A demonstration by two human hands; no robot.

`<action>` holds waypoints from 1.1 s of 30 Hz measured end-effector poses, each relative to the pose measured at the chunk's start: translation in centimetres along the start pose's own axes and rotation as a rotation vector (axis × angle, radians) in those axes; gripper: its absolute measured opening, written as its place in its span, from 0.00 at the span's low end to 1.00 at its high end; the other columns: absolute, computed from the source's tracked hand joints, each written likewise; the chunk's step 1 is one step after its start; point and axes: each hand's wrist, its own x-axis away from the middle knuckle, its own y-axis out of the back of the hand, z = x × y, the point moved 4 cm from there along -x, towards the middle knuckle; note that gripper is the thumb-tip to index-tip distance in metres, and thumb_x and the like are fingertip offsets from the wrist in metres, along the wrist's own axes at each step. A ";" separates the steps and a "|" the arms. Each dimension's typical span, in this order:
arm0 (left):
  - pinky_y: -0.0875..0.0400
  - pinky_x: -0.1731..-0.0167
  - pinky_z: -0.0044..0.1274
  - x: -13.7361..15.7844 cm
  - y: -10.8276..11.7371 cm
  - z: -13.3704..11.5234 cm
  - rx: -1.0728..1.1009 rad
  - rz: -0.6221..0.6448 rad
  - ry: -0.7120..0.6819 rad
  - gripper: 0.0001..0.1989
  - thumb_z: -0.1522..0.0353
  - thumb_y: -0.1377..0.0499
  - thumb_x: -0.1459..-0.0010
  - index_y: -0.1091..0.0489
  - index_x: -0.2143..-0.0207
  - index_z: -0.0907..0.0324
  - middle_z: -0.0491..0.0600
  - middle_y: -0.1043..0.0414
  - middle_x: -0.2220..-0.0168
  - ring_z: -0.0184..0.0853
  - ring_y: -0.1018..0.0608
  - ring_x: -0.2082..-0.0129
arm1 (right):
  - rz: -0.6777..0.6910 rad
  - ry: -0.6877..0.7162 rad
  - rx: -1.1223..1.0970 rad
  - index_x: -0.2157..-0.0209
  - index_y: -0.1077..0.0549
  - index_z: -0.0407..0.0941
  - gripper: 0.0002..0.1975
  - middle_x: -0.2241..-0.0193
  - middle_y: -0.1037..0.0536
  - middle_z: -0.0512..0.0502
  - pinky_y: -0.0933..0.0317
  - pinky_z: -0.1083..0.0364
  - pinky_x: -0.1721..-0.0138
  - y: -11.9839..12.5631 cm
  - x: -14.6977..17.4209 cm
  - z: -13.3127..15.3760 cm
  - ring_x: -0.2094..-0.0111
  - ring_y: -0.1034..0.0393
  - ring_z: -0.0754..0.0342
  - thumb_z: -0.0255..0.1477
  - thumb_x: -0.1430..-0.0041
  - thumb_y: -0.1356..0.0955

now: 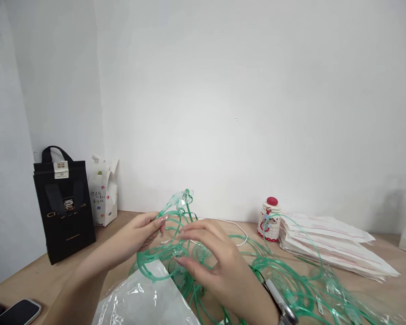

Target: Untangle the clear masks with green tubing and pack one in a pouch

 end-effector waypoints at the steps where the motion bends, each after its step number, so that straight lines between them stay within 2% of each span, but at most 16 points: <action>1: 0.50 0.79 0.21 0.2 -0.3 -0.2 -0.040 0.036 -0.011 0.15 0.58 0.50 0.41 0.38 0.74 0.58 0.39 0.46 0.80 0.28 0.44 0.80 | -0.066 0.025 0.068 0.49 0.36 0.53 0.19 0.50 0.33 0.47 0.41 0.52 0.48 0.0 0.1 0.1 0.47 0.40 0.53 0.31 0.42 0.34; 2: 0.47 0.78 0.21 0.4 -0.6 -0.5 -0.080 0.085 -0.023 0.14 0.60 0.49 0.42 0.36 0.75 0.59 0.40 0.43 0.79 0.28 0.41 0.79 | -0.096 0.043 0.147 0.45 0.40 0.52 0.25 0.46 0.36 0.45 0.43 0.49 0.46 -0.1 0.1 0.2 0.44 0.44 0.50 0.31 0.44 0.32; 4: 0.44 0.73 0.22 1.0 -1.3 -1.1 -0.151 0.183 -0.047 0.13 0.63 0.47 0.43 0.33 0.77 0.59 0.42 0.37 0.78 0.30 0.37 0.75 | -0.065 0.064 0.290 0.39 0.50 0.50 0.39 0.40 0.44 0.42 0.51 0.42 0.42 -1.0 0.0 0.3 0.39 0.53 0.44 0.33 0.49 0.29; 6: 0.42 0.70 0.22 1.3 -1.9 -1.5 -0.190 0.237 -0.066 0.13 0.65 0.47 0.43 0.31 0.79 0.59 0.43 0.34 0.77 0.32 0.34 0.73 | 0.015 0.054 0.342 0.38 0.52 0.47 0.43 0.40 0.43 0.40 0.58 0.38 0.40 -2.2 -0.1 0.1 0.40 0.52 0.42 0.34 0.51 0.29; 8: 0.42 0.69 0.22 1.3 -2.4 -1.8 -0.194 0.222 -0.081 0.13 0.65 0.48 0.43 0.30 0.78 0.59 0.43 0.33 0.76 0.32 0.32 0.72 | 0.077 -0.025 0.284 0.41 0.45 0.47 0.34 0.46 0.33 0.41 0.53 0.40 0.42 -3.2 -0.2 -0.4 0.44 0.42 0.44 0.32 0.48 0.31; 11: 0.42 0.72 0.20 0.7 -2.8 -1.6 -0.172 0.151 -0.093 0.15 0.62 0.48 0.43 0.31 0.78 0.58 0.43 0.33 0.76 0.31 0.33 0.73 | 0.116 -0.208 0.163 0.54 0.31 0.46 0.13 0.59 0.24 0.43 0.37 0.49 0.57 -4.0 -0.2 -1.5 0.58 0.30 0.48 0.29 0.43 0.36; 13: 0.44 0.74 0.20 0.3 -2.8 -1.3 -0.157 0.116 -0.088 0.15 0.60 0.47 0.44 0.31 0.78 0.59 0.42 0.35 0.78 0.30 0.35 0.76 | 0.119 -0.279 0.139 0.61 0.30 0.45 0.09 0.65 0.23 0.44 0.38 0.54 0.66 -3.9 -0.1 -2.0 0.65 0.29 0.50 0.29 0.41 0.38; 15: 0.47 0.79 0.20 0.1 -2.5 -1.0 -0.147 0.107 -0.073 0.16 0.58 0.46 0.45 0.31 0.78 0.59 0.41 0.40 0.81 0.29 0.39 0.79 | 0.111 -0.322 0.179 0.65 0.29 0.45 0.08 0.70 0.23 0.46 0.41 0.56 0.70 -3.6 -0.2 -2.4 0.69 0.30 0.51 0.30 0.41 0.39; 19: 0.55 0.84 0.21 0.2 -2.0 -0.5 -0.124 0.199 -0.020 0.18 0.56 0.43 0.47 0.34 0.81 0.60 0.39 0.48 0.85 0.26 0.46 0.84 | 0.113 -0.441 0.308 0.75 0.32 0.45 0.06 0.77 0.26 0.48 0.48 0.57 0.74 -3.0 -0.4 -3.1 0.75 0.33 0.52 0.27 0.45 0.38; 22: 0.55 0.84 0.21 0.0 -1.8 -0.3 -0.063 0.221 -0.014 0.18 0.57 0.42 0.48 0.35 0.81 0.60 0.39 0.47 0.84 0.26 0.46 0.83 | 0.127 -0.483 0.300 0.74 0.33 0.45 0.08 0.77 0.26 0.48 0.49 0.57 0.74 -3.1 -0.3 -3.4 0.75 0.34 0.52 0.30 0.43 0.39; 26: 0.58 0.84 0.21 -0.6 -1.6 -0.1 0.057 0.134 -0.008 0.19 0.55 0.45 0.46 0.37 0.79 0.60 0.37 0.52 0.84 0.25 0.52 0.84 | 0.160 -0.504 0.253 0.74 0.33 0.45 0.14 0.77 0.27 0.47 0.48 0.56 0.74 -3.4 0.1 -3.5 0.75 0.34 0.51 0.36 0.39 0.41; 29: 0.60 0.85 0.21 -0.9 -1.6 -0.2 0.112 0.065 -0.017 0.20 0.54 0.44 0.47 0.39 0.80 0.59 0.35 0.58 0.86 0.25 0.55 0.84 | 0.164 -0.497 0.199 0.73 0.34 0.45 0.13 0.75 0.27 0.47 0.46 0.54 0.71 -3.4 0.2 -3.2 0.72 0.33 0.50 0.36 0.40 0.40; 31: 0.60 0.85 0.21 -0.9 -1.6 -0.5 0.127 0.022 -0.037 0.20 0.54 0.44 0.47 0.38 0.81 0.59 0.35 0.58 0.86 0.25 0.54 0.85 | 0.139 -0.460 0.088 0.66 0.33 0.45 0.09 0.69 0.26 0.46 0.43 0.53 0.67 -3.4 0.1 -2.8 0.68 0.32 0.50 0.34 0.40 0.40; 33: 0.59 0.85 0.21 -0.9 -1.5 -0.8 0.125 -0.022 -0.058 0.20 0.54 0.43 0.47 0.36 0.81 0.60 0.36 0.57 0.87 0.24 0.53 0.85 | 0.109 -0.421 -0.067 0.54 0.36 0.46 0.12 0.65 0.26 0.47 0.41 0.53 0.63 -3.4 -0.1 -2.3 0.64 0.32 0.51 0.31 0.39 0.40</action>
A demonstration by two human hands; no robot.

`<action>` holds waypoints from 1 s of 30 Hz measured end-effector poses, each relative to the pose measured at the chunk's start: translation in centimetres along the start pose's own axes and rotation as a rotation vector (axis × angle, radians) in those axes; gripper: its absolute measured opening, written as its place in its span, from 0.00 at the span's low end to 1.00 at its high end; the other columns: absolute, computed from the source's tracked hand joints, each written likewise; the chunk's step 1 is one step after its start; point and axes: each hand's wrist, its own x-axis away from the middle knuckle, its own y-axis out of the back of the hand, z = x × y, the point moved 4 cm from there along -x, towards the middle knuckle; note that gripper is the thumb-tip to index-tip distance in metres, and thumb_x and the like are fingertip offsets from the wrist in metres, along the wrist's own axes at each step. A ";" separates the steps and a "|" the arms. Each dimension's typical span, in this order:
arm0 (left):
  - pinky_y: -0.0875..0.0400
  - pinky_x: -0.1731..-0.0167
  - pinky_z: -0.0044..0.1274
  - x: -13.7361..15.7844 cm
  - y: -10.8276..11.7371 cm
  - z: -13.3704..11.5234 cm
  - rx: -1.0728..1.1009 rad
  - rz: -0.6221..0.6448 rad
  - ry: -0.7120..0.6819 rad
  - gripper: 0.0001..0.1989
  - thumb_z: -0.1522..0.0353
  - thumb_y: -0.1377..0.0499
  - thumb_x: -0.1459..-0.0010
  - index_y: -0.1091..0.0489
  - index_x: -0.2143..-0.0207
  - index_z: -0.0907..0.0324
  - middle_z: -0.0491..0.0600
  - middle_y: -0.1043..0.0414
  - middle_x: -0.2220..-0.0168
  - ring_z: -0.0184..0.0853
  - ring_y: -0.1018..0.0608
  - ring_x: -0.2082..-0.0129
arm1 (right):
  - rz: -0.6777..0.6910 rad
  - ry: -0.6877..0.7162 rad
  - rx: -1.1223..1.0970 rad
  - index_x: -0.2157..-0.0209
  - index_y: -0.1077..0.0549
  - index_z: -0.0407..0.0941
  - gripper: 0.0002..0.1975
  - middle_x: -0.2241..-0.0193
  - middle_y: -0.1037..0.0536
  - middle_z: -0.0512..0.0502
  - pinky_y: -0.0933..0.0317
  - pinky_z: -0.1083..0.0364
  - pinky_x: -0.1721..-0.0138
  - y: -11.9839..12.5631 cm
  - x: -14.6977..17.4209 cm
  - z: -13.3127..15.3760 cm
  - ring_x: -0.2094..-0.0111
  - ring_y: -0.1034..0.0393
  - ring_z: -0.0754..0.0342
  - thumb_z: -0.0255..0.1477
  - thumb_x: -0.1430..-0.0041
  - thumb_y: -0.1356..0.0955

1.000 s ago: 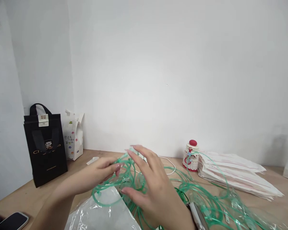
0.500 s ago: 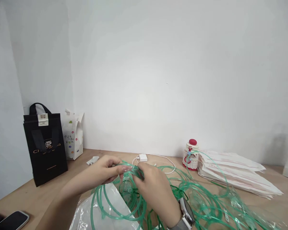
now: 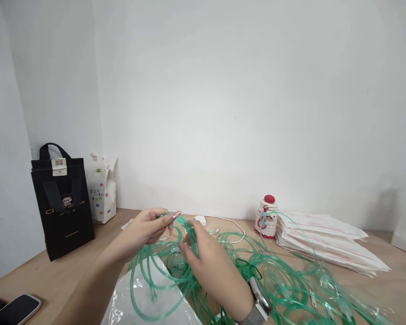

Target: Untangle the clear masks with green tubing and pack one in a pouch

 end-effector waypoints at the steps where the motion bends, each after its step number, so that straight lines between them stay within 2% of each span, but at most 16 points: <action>1: 0.59 0.85 0.20 0.0 0.1 -0.1 -0.005 -0.022 -0.009 0.19 0.55 0.42 0.48 0.35 0.81 0.61 0.36 0.57 0.87 0.24 0.52 0.85 | 0.010 0.015 -0.072 0.49 0.39 0.48 0.15 0.66 0.27 0.48 0.41 0.53 0.63 0.0 0.0 0.2 0.65 0.32 0.52 0.30 0.38 0.41; 3: 0.59 0.85 0.20 0.1 0.4 -0.2 -0.010 -0.059 -0.015 0.18 0.56 0.40 0.49 0.33 0.80 0.62 0.35 0.56 0.87 0.24 0.51 0.85 | 0.034 0.027 -0.185 0.46 0.42 0.49 0.17 0.72 0.28 0.51 0.40 0.53 0.64 0.0 -0.1 0.3 0.70 0.32 0.53 0.30 0.37 0.41; 5: 0.59 0.85 0.19 0.1 0.7 0.0 0.005 -0.060 -0.002 0.18 0.57 0.39 0.51 0.33 0.80 0.62 0.36 0.53 0.87 0.23 0.50 0.86 | 0.021 0.031 -0.265 0.49 0.37 0.48 0.15 0.76 0.31 0.53 0.40 0.54 0.67 0.2 -0.3 0.2 0.73 0.34 0.54 0.31 0.37 0.42; 9: 0.56 0.87 0.19 0.1 0.6 0.5 0.094 0.062 0.045 0.18 0.58 0.38 0.51 0.36 0.81 0.61 0.38 0.45 0.89 0.22 0.45 0.89 | -0.131 -0.008 -0.445 0.58 0.32 0.45 0.12 0.77 0.33 0.52 0.40 0.54 0.67 1.6 -0.7 -0.8 0.74 0.36 0.53 0.34 0.40 0.40; 12: 0.56 0.87 0.19 0.0 0.4 0.6 0.201 0.115 0.050 0.20 0.57 0.40 0.49 0.40 0.83 0.60 0.37 0.47 0.90 0.21 0.48 0.90 | -0.165 -0.052 -0.458 0.57 0.33 0.44 0.13 0.79 0.34 0.52 0.39 0.52 0.65 2.1 -0.9 -1.3 0.73 0.35 0.52 0.35 0.41 0.39; 14: 0.59 0.88 0.18 -0.1 0.4 0.5 0.272 0.083 0.036 0.20 0.57 0.42 0.47 0.41 0.82 0.60 0.35 0.52 0.90 0.20 0.52 0.90 | -0.105 -0.054 -0.397 0.57 0.33 0.43 0.14 0.79 0.32 0.52 0.39 0.52 0.64 1.9 -0.8 -1.3 0.72 0.34 0.52 0.36 0.40 0.39; 17: 0.62 0.88 0.18 -0.3 0.5 0.3 0.335 -0.018 0.003 0.21 0.55 0.44 0.45 0.43 0.82 0.60 0.34 0.56 0.88 0.19 0.55 0.89 | 0.069 -0.077 -0.428 0.59 0.32 0.43 0.14 0.76 0.29 0.51 0.39 0.53 0.65 0.7 -0.5 -0.8 0.71 0.32 0.53 0.38 0.41 0.38; 19: 0.61 0.87 0.17 -0.3 0.4 0.1 0.349 -0.088 -0.011 0.22 0.55 0.42 0.47 0.44 0.83 0.60 0.35 0.56 0.88 0.19 0.54 0.88 | 0.167 -0.089 -0.523 0.64 0.31 0.42 0.14 0.75 0.28 0.50 0.38 0.53 0.65 0.2 -0.4 -0.3 0.71 0.32 0.54 0.40 0.42 0.36; 24: 0.61 0.88 0.16 -0.1 0.5 0.0 0.385 -0.161 -0.018 0.22 0.56 0.39 0.50 0.42 0.83 0.61 0.35 0.54 0.89 0.19 0.53 0.88 | 0.283 -0.195 -0.800 0.73 0.30 0.41 0.16 0.74 0.24 0.47 0.36 0.55 0.66 0.4 -0.2 0.2 0.71 0.29 0.55 0.40 0.42 0.36; 27: 0.60 0.88 0.16 -0.2 1.2 0.1 0.468 -0.213 -0.063 0.22 0.57 0.41 0.47 0.44 0.84 0.60 0.35 0.56 0.89 0.19 0.53 0.89 | 0.387 -0.207 -0.973 0.73 0.28 0.40 0.13 0.73 0.23 0.45 0.37 0.57 0.66 0.4 -0.1 0.2 0.71 0.29 0.56 0.35 0.43 0.34; 30: 0.60 0.89 0.15 -0.5 1.9 0.5 0.558 -0.256 -0.083 0.23 0.58 0.42 0.46 0.45 0.85 0.60 0.35 0.56 0.89 0.19 0.54 0.90 | 0.426 -0.160 -1.151 0.69 0.26 0.40 0.07 0.68 0.23 0.43 0.38 0.56 0.59 0.2 0.0 0.2 0.65 0.28 0.54 0.30 0.48 0.31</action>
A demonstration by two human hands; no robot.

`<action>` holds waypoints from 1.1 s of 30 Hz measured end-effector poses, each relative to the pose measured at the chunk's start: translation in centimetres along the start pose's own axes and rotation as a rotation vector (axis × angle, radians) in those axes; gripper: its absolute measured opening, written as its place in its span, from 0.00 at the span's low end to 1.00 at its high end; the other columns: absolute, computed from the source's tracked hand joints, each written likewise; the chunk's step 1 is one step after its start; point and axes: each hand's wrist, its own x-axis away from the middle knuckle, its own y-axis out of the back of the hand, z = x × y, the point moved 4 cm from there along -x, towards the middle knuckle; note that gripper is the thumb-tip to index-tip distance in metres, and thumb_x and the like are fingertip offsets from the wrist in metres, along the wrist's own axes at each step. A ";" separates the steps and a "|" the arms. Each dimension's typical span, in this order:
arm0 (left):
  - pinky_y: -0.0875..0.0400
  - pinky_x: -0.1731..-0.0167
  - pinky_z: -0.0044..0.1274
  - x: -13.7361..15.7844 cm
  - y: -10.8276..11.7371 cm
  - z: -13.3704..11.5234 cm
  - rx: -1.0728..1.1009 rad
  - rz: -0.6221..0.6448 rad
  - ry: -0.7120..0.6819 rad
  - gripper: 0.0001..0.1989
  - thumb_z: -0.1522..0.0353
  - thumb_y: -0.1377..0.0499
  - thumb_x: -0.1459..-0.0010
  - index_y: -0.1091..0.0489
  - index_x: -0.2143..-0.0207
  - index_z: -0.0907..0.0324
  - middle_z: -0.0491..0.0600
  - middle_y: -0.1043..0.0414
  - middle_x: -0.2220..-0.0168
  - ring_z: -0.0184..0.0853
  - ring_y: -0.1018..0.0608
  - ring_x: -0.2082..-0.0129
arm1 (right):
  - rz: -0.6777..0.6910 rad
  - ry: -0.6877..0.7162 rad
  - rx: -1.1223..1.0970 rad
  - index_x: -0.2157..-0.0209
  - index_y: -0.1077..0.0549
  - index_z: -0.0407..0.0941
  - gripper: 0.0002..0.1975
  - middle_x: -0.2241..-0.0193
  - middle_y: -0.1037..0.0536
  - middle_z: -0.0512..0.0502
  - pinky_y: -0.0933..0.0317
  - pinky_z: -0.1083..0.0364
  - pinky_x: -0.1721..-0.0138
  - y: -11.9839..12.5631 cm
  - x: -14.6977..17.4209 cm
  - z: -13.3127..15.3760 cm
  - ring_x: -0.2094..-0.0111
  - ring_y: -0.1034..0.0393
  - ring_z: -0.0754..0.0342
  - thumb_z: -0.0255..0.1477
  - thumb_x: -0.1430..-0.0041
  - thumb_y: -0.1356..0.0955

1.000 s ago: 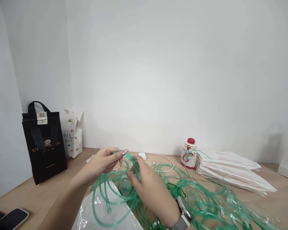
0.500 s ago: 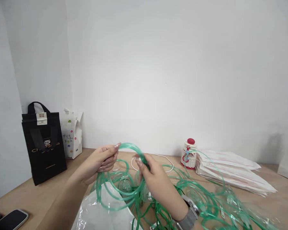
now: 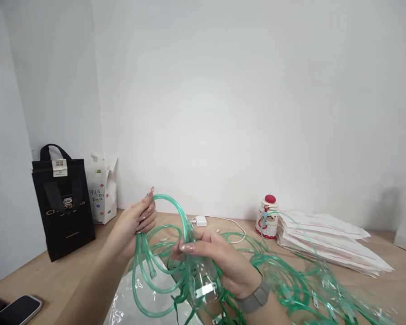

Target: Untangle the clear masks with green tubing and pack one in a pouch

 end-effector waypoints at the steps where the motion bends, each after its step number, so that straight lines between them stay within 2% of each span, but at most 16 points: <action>1: 0.59 0.90 0.15 -0.1 0.2 0.0 0.024 -0.018 0.000 0.22 0.58 0.41 0.46 0.44 0.84 0.60 0.35 0.55 0.88 0.19 0.54 0.90 | 0.019 0.016 -0.045 0.67 0.26 0.40 0.08 0.66 0.23 0.42 0.39 0.54 0.56 -0.1 0.0 -0.1 0.62 0.28 0.52 0.29 0.50 0.30; 4: 0.58 0.91 0.14 -0.5 0.9 0.1 0.089 -0.083 0.001 0.20 0.59 0.39 0.48 0.42 0.82 0.61 0.34 0.53 0.87 0.18 0.53 0.90 | 0.048 0.080 -0.175 0.57 0.28 0.43 0.19 0.56 0.26 0.39 0.42 0.47 0.50 -0.1 -0.2 -0.3 0.54 0.31 0.46 0.38 0.50 0.30; 6: 0.56 0.91 0.13 -0.6 1.3 -0.1 0.131 -0.127 -0.009 0.20 0.59 0.39 0.48 0.42 0.82 0.61 0.34 0.53 0.87 0.18 0.52 0.91 | 0.033 0.132 -0.269 0.54 0.30 0.45 0.25 0.51 0.28 0.39 0.42 0.45 0.49 0.1 -0.3 -0.4 0.51 0.33 0.44 0.47 0.47 0.35; 8: 0.55 0.91 0.13 -0.6 1.7 -0.4 0.163 -0.166 -0.040 0.20 0.60 0.40 0.46 0.43 0.83 0.61 0.35 0.53 0.87 0.18 0.51 0.91 | 0.015 0.183 -0.343 0.53 0.30 0.45 0.28 0.49 0.30 0.39 0.43 0.45 0.48 0.2 -0.5 -0.4 0.48 0.36 0.45 0.51 0.44 0.40; 10: 0.55 0.91 0.13 -0.5 2.0 -0.8 0.182 -0.204 -0.091 0.19 0.61 0.42 0.44 0.42 0.82 0.61 0.35 0.52 0.87 0.18 0.50 0.91 | 0.023 0.219 -0.384 0.52 0.30 0.45 0.27 0.47 0.31 0.39 0.44 0.45 0.47 0.2 -0.7 -0.6 0.46 0.39 0.45 0.49 0.43 0.40; 14: 0.54 0.91 0.12 0.1 2.1 -1.5 0.210 -0.281 -0.232 0.17 0.64 0.43 0.42 0.40 0.81 0.62 0.37 0.50 0.86 0.17 0.48 0.90 | 0.069 0.220 -0.411 0.52 0.30 0.45 0.24 0.48 0.30 0.40 0.46 0.44 0.45 -0.5 -1.2 -1.7 0.45 0.39 0.44 0.42 0.49 0.31; 17: 0.54 0.91 0.12 0.5 1.8 -1.5 0.237 -0.327 -0.312 0.18 0.64 0.44 0.41 0.41 0.81 0.62 0.37 0.50 0.85 0.18 0.48 0.90 | 0.026 0.197 -0.387 0.49 0.32 0.47 0.26 0.48 0.30 0.40 0.48 0.42 0.45 -1.2 -1.5 -2.8 0.46 0.39 0.43 0.34 0.50 0.28; 22: 0.55 0.91 0.13 0.5 0.7 -0.5 0.248 -0.278 -0.291 0.17 0.63 0.44 0.41 0.41 0.80 0.61 0.36 0.50 0.86 0.18 0.50 0.90 | -0.138 0.123 -0.339 0.45 0.37 0.50 0.24 0.44 0.34 0.42 0.43 0.40 0.48 -1.7 -1.7 -3.9 0.45 0.39 0.44 0.28 0.43 0.32; 27: 0.56 0.90 0.14 0.4 -0.5 0.3 0.199 -0.192 -0.224 0.19 0.59 0.45 0.42 0.40 0.81 0.61 0.36 0.52 0.89 0.19 0.51 0.91 | -0.081 0.039 -0.483 0.42 0.42 0.54 0.21 0.45 0.34 0.42 0.35 0.37 0.59 -1.8 -2.1 -4.2 0.51 0.33 0.42 0.30 0.36 0.39; 33: 0.55 0.90 0.14 0.6 -1.1 0.7 0.108 -0.201 -0.239 0.20 0.56 0.44 0.45 0.39 0.81 0.61 0.36 0.50 0.90 0.19 0.49 0.91 | -0.139 0.029 -0.385 0.47 0.34 0.48 0.17 0.55 0.26 0.42 0.29 0.50 0.71 -1.6 -2.1 -3.6 0.61 0.28 0.46 0.34 0.36 0.39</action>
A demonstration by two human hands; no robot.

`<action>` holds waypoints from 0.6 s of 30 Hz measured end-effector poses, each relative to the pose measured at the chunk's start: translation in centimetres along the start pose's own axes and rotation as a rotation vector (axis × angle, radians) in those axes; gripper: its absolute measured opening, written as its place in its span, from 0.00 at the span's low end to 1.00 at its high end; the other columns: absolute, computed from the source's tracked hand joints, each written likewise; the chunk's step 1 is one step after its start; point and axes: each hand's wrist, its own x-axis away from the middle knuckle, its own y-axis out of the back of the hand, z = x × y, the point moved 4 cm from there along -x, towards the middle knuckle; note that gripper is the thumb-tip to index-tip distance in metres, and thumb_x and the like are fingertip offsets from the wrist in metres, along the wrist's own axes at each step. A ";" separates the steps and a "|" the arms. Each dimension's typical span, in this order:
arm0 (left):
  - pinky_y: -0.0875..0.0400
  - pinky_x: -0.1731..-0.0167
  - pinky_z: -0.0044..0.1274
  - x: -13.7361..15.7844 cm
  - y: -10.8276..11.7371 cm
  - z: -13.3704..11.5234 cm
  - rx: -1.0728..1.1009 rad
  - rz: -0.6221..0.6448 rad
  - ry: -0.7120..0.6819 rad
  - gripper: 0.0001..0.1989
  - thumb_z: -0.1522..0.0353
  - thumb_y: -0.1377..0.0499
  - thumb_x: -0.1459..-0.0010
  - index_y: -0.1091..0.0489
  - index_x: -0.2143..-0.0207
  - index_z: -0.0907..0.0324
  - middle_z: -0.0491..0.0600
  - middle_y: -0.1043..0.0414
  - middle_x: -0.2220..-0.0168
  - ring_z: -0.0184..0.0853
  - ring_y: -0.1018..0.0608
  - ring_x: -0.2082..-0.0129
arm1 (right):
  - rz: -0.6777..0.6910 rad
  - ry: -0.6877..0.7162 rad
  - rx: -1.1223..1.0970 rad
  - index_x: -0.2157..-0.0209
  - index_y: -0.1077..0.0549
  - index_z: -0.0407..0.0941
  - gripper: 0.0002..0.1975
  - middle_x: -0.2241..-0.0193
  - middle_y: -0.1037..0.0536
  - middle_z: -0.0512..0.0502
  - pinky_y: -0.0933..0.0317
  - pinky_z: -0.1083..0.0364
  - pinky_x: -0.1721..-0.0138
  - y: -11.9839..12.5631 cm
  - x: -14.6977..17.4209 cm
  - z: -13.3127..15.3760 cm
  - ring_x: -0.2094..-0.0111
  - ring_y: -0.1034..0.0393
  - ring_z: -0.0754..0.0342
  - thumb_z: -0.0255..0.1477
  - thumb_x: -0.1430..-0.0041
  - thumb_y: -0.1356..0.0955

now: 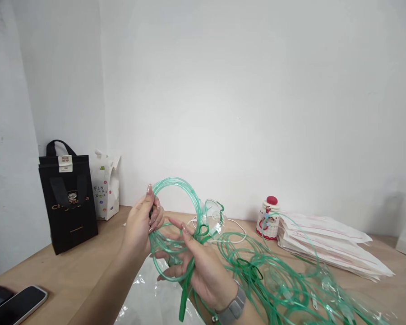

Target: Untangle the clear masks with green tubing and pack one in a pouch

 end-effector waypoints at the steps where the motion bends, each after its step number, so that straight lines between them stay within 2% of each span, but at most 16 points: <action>1: 0.54 0.90 0.14 0.1 0.0 0.0 -0.014 -0.017 -0.017 0.21 0.56 0.44 0.44 0.40 0.81 0.61 0.37 0.50 0.90 0.20 0.48 0.90 | 0.005 -0.002 0.014 0.47 0.34 0.49 0.17 0.55 0.26 0.43 0.29 0.50 0.72 -0.2 0.1 0.1 0.61 0.28 0.46 0.35 0.36 0.40; 4: 0.51 0.89 0.13 0.4 0.3 -0.2 -0.036 -0.082 -0.076 0.22 0.55 0.45 0.44 0.41 0.82 0.60 0.38 0.48 0.88 0.20 0.45 0.89 | 0.043 -0.033 0.016 0.50 0.31 0.49 0.16 0.56 0.27 0.44 0.28 0.50 0.75 -0.9 0.5 0.1 0.61 0.29 0.47 0.35 0.36 0.40; 7: 0.51 0.89 0.14 0.4 0.5 -0.5 -0.035 -0.135 -0.131 0.22 0.53 0.46 0.44 0.43 0.81 0.60 0.38 0.47 0.87 0.21 0.44 0.88 | 0.009 -0.049 -0.066 0.64 0.26 0.42 0.13 0.65 0.24 0.44 0.31 0.56 0.76 -1.1 0.6 -0.3 0.62 0.29 0.49 0.35 0.38 0.38; 9: 0.51 0.89 0.15 0.3 0.4 -0.7 -0.014 -0.143 -0.151 0.22 0.53 0.48 0.43 0.43 0.81 0.59 0.38 0.47 0.87 0.22 0.45 0.88 | -0.075 -0.034 -0.169 0.71 0.26 0.41 0.11 0.69 0.24 0.45 0.33 0.59 0.75 -0.9 0.5 -0.6 0.61 0.29 0.49 0.33 0.40 0.35; 13: 0.47 0.87 0.15 0.4 -0.4 -0.2 0.049 -0.099 -0.120 0.21 0.55 0.48 0.41 0.43 0.80 0.59 0.39 0.46 0.86 0.22 0.43 0.87 | -0.328 0.104 -0.335 0.74 0.26 0.40 0.07 0.70 0.24 0.48 0.35 0.60 0.73 0.2 0.1 -0.7 0.67 0.30 0.56 0.28 0.43 0.32; 15: 0.47 0.87 0.16 0.7 -0.8 0.3 0.078 -0.082 -0.089 0.20 0.57 0.47 0.41 0.43 0.81 0.59 0.39 0.46 0.86 0.22 0.43 0.87 | -0.428 0.198 -0.324 0.77 0.28 0.41 0.09 0.73 0.25 0.50 0.35 0.61 0.73 0.7 0.1 -0.5 0.69 0.31 0.58 0.27 0.44 0.32; 18: 0.49 0.88 0.16 1.2 -1.2 1.0 0.115 -0.086 -0.061 0.20 0.58 0.47 0.41 0.44 0.81 0.59 0.37 0.48 0.87 0.22 0.45 0.88 | -0.493 0.268 -0.256 0.81 0.32 0.42 0.13 0.69 0.25 0.49 0.35 0.62 0.72 0.9 0.4 0.0 0.64 0.31 0.57 0.28 0.44 0.32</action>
